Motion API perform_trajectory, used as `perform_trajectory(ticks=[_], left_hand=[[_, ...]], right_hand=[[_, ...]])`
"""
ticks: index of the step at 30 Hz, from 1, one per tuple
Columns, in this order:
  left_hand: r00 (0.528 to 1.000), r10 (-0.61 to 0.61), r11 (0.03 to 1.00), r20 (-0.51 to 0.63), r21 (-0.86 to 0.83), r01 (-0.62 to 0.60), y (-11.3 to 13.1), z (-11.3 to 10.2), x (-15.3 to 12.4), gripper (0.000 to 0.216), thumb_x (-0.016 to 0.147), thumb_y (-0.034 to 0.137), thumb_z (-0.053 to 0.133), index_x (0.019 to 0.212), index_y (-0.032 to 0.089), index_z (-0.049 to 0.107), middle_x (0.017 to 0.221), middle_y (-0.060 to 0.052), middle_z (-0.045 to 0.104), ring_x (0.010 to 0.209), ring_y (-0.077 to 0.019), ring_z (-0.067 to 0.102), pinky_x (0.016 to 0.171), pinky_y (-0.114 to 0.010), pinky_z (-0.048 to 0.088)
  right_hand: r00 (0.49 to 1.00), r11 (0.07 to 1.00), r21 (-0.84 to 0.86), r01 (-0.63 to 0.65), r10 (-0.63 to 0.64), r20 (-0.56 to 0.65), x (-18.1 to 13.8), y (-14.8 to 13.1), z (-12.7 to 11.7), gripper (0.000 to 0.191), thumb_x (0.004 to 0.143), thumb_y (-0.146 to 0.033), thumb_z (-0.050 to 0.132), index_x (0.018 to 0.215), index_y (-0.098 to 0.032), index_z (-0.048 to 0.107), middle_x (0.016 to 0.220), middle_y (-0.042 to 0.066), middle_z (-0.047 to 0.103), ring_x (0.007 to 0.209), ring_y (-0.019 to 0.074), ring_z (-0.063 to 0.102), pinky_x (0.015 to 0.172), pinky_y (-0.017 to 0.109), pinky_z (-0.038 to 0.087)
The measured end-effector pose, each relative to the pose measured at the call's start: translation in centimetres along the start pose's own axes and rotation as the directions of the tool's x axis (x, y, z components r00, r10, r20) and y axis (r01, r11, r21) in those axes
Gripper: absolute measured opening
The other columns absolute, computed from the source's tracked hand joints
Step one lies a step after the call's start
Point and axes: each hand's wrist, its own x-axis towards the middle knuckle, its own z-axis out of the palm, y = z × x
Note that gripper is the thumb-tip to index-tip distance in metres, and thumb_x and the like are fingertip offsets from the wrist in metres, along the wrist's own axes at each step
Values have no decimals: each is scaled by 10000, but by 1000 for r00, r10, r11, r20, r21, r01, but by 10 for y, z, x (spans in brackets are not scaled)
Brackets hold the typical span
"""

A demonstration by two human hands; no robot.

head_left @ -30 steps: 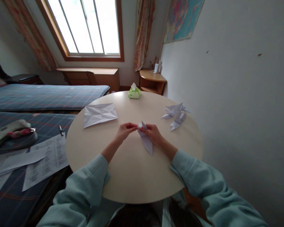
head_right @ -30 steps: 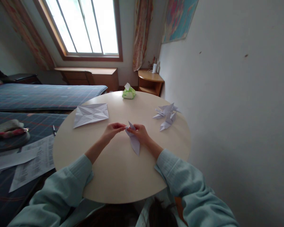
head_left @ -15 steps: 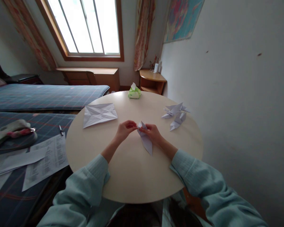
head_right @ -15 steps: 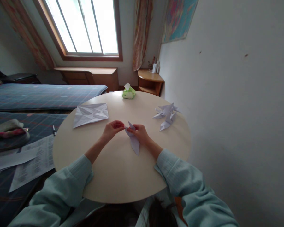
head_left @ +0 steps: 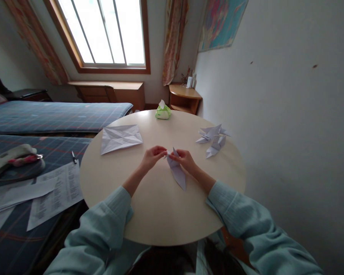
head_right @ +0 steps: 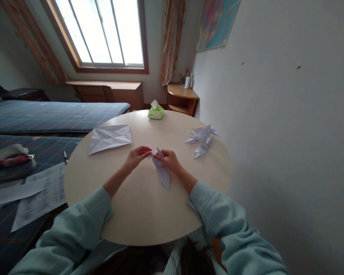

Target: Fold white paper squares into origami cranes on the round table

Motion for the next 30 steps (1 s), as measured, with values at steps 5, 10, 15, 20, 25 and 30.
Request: perform_trajectory(ticks=[5, 10, 15, 20, 25, 30], left_hand=[[992, -122, 992, 44, -24, 123, 5, 3, -2, 400, 637, 495, 591, 795, 129, 625, 713, -58, 654, 606, -117, 581, 516, -209, 412], [998, -63, 993, -7, 100, 64, 3, 9, -7, 343, 557, 426, 683, 707, 122, 628, 634, -27, 635, 562, -107, 547, 505, -206, 396], [999, -23, 978, -44, 205, 31, 0, 8, -8, 324, 569, 434, 668, 574, 117, 605, 529, 0, 590, 487, -84, 492, 472, -198, 359], [999, -45, 983, -26, 178, 49, -2, 8, -6, 291, 539, 404, 690, 592, 124, 630, 524, -2, 603, 482, -91, 502, 470, -201, 373], [999, -41, 990, 33, 137, 36, -5, 7, -5, 269, 592, 390, 659, 640, 125, 646, 605, -35, 644, 546, -115, 550, 536, -221, 416], [1000, -3, 973, 27, 231, -4, -6, 5, -5, 268, 618, 392, 640, 644, 126, 627, 625, -36, 639, 567, -120, 556, 541, -221, 419]], right_hand=[[998, 995, 104, -4, 10, -63, 3, 1, -2, 358, 553, -484, 659, 622, -144, 574, 571, -20, 527, 543, 94, 442, 523, 226, 333], [997, 993, 120, -3, 13, -77, 2, 1, 1, 351, 544, -474, 668, 614, -144, 572, 565, -22, 521, 538, 91, 439, 521, 225, 335], [1000, 995, 98, 4, -2, -24, 2, 1, 0, 338, 555, -465, 663, 629, -145, 583, 561, -25, 516, 529, 87, 434, 508, 220, 329], [999, 999, 22, 32, -31, -32, 4, 4, -3, 320, 593, -456, 637, 631, -142, 590, 554, -21, 517, 528, 88, 426, 506, 219, 319], [996, 998, 29, 54, -52, -72, 3, 2, -2, 267, 627, -412, 614, 612, -151, 564, 535, -33, 487, 511, 83, 401, 501, 219, 307], [997, 998, 28, 60, -58, -41, 4, 3, -5, 218, 627, -363, 617, 652, -149, 586, 580, -15, 536, 545, 97, 441, 523, 223, 329]])
